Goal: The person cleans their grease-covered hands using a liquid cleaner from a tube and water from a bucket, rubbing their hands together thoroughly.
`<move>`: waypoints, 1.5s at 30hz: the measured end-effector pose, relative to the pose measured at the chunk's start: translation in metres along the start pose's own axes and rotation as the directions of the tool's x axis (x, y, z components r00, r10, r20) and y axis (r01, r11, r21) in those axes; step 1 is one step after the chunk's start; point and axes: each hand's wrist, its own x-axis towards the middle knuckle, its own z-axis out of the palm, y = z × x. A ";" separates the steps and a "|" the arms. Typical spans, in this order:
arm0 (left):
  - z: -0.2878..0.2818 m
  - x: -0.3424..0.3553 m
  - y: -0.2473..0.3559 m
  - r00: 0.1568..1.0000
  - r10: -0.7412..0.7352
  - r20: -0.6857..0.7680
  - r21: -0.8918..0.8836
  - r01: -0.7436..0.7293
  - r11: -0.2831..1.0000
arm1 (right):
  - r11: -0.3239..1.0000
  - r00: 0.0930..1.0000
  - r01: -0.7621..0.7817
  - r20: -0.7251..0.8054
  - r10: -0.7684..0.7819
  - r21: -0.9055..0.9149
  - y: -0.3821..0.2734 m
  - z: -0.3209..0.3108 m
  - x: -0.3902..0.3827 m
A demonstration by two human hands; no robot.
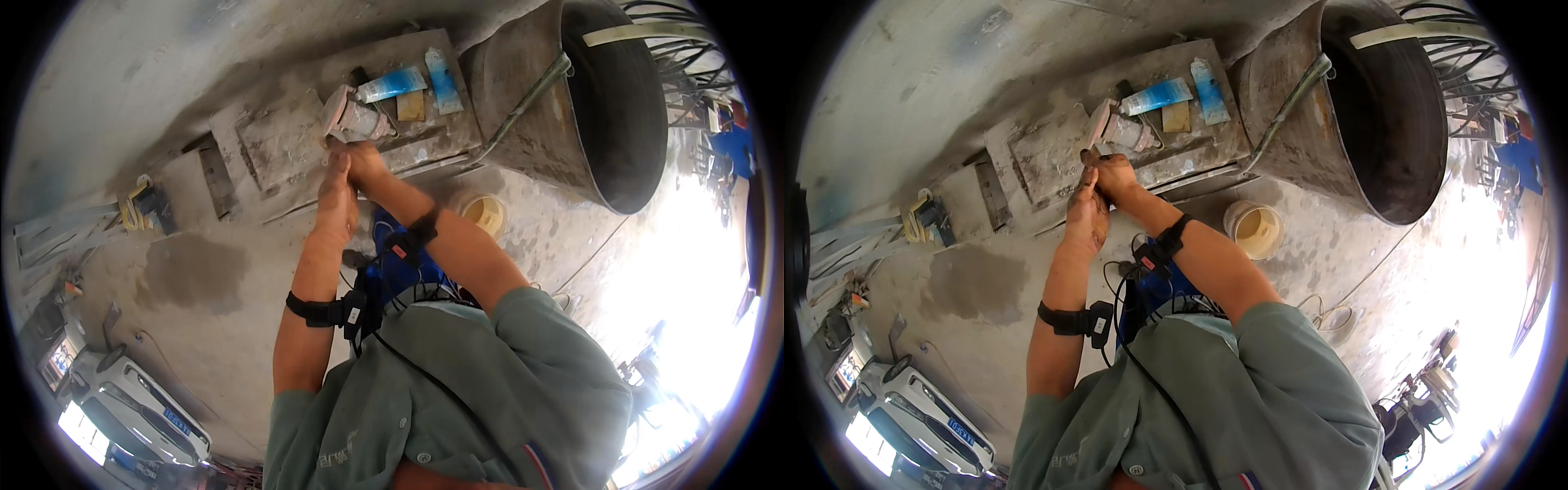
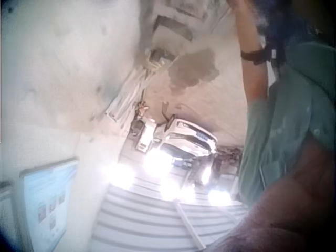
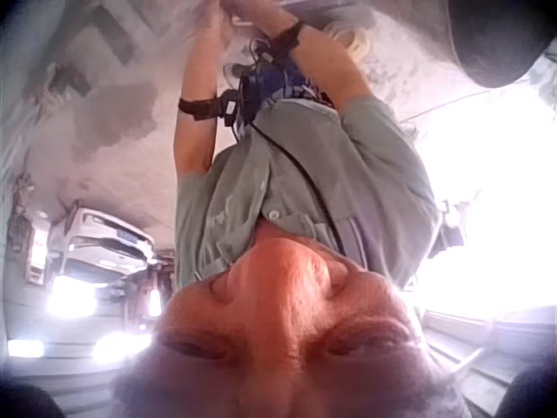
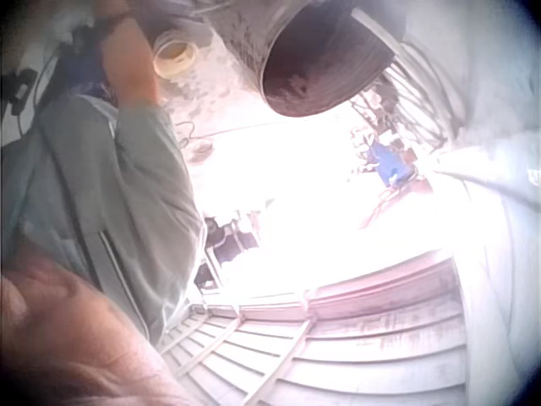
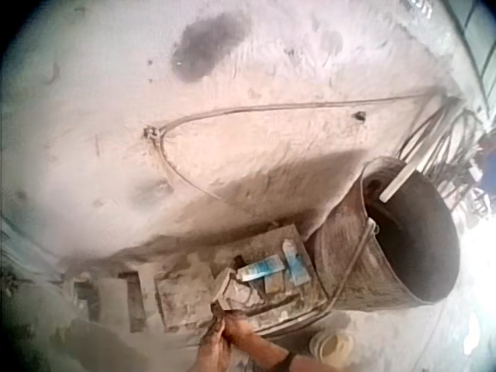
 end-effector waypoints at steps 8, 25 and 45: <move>-0.051 0.006 0.014 0.997 0.026 0.067 -0.072 -0.021 0.997 | 0.788 0.689 -0.615 -0.464 0.556 0.031 0.268 -0.005 0.062; -0.056 0.013 0.025 0.995 -0.101 0.007 -0.385 0.096 0.918 | 0.929 0.867 -0.368 -0.368 0.337 -0.018 0.271 -0.030 0.073; 0.034 -0.049 0.070 0.933 0.126 0.337 -0.737 0.178 0.653 | 0.725 0.720 0.341 -0.329 -0.611 -0.599 -0.037 -0.228 -0.070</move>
